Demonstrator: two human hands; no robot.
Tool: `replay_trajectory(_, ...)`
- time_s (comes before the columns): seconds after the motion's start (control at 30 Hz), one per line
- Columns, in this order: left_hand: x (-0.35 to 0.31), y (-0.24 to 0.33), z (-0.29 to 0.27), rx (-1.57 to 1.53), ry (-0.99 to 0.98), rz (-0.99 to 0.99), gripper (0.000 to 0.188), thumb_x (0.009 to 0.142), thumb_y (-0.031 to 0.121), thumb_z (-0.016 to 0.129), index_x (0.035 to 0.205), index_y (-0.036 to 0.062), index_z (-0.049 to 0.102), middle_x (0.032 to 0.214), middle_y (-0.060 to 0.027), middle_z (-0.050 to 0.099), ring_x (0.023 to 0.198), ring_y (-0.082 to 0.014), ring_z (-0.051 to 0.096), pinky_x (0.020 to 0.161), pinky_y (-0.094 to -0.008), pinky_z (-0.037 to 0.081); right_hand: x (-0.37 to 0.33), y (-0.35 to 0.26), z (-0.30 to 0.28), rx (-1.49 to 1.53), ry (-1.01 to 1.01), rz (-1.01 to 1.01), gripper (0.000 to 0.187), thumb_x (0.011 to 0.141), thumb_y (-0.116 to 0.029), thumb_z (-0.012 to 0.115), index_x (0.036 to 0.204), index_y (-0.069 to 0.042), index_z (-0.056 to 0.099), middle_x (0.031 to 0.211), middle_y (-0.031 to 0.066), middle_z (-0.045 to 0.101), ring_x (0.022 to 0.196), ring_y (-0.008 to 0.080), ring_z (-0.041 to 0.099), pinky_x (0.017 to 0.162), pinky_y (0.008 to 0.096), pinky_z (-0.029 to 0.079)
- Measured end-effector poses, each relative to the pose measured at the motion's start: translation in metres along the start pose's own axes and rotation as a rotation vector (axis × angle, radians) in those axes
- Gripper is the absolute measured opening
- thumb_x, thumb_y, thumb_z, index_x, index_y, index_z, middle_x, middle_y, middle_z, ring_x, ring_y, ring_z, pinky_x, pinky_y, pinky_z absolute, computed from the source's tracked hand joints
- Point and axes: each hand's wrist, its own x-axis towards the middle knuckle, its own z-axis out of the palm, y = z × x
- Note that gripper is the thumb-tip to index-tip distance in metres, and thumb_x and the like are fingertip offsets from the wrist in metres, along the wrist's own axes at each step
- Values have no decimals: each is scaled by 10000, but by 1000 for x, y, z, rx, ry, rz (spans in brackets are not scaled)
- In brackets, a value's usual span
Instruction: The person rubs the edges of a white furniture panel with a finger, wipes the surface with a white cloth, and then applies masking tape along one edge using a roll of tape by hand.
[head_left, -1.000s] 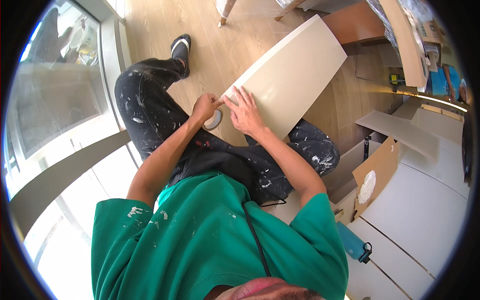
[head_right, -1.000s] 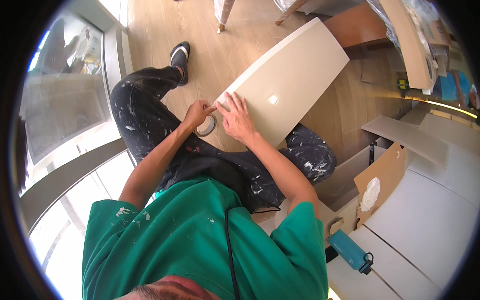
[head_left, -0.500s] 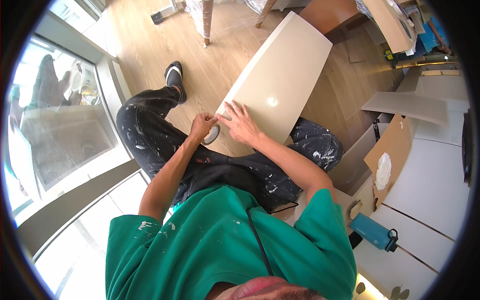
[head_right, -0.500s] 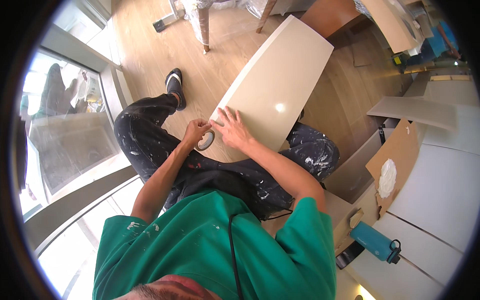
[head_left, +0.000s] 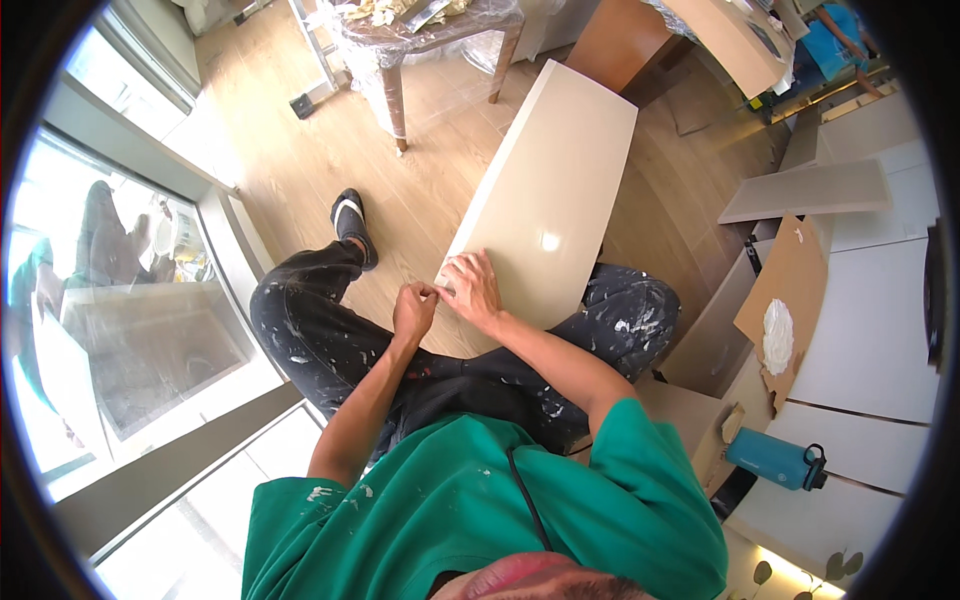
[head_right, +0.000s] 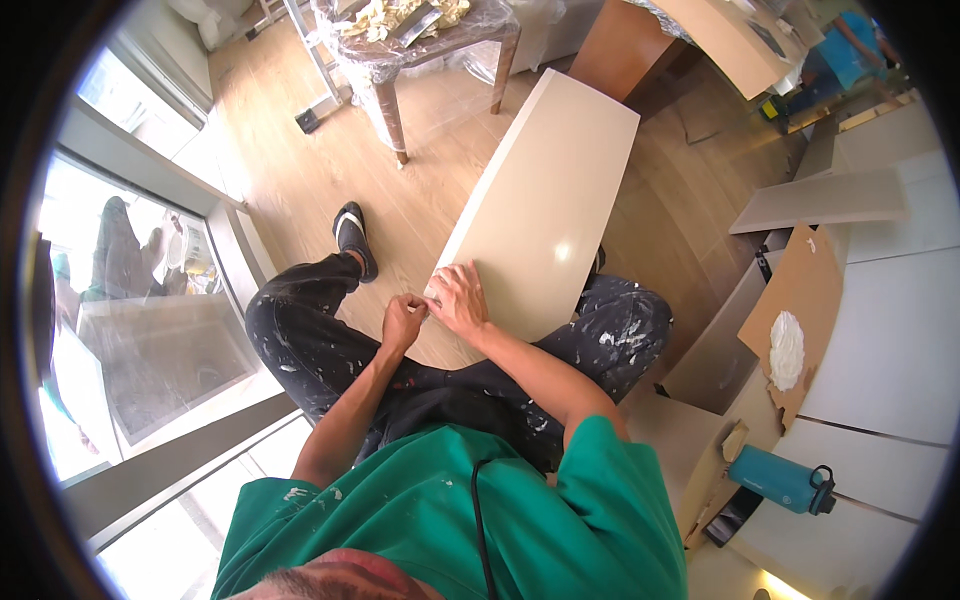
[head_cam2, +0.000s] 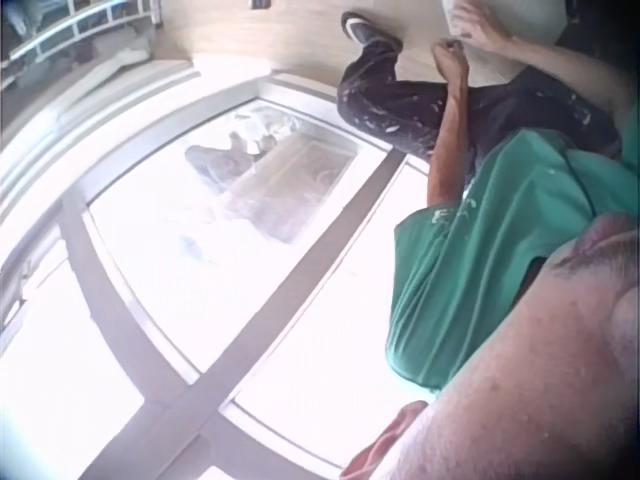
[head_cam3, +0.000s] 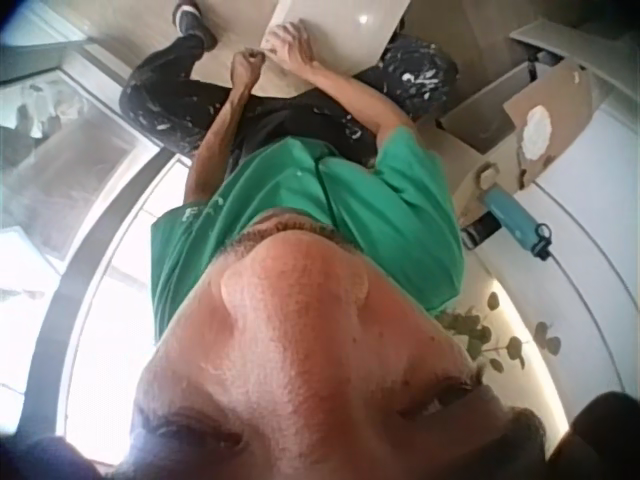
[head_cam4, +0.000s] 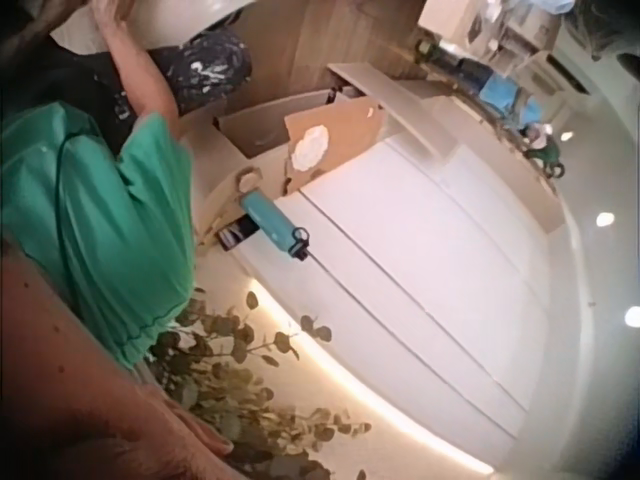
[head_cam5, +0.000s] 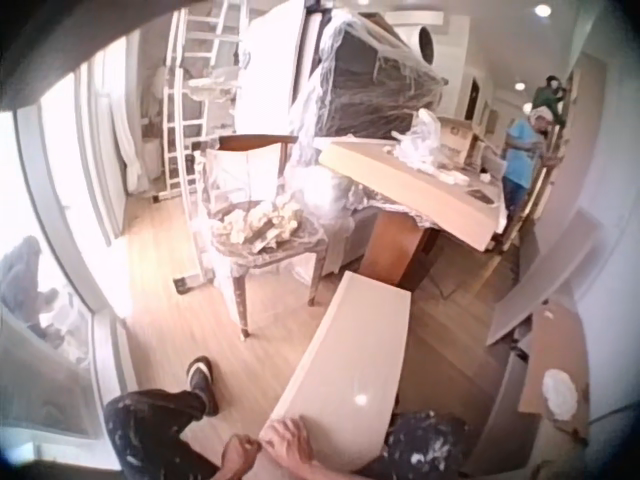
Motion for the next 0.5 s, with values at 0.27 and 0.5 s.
replay_trajectory(0.27,-9,26,-4,90,91,18,156,872,149,717,875,-7,717,945,-207,639,913,-388,648,790,-454,512,-1,0,6,22,12,28,296,791,-237,796,1014,-116,643,1139,63,626,1167,280,550,1153,620,295)
replay_trajectory(0.5,-21,40,-7,226,164,282,92,904,69,639,836,21,677,852,-188,585,849,-389,618,741,-476,513,-6,-11,6,29,43,82,295,798,-201,794,1038,-131,637,1107,45,627,1134,280,556,1138,611,302)
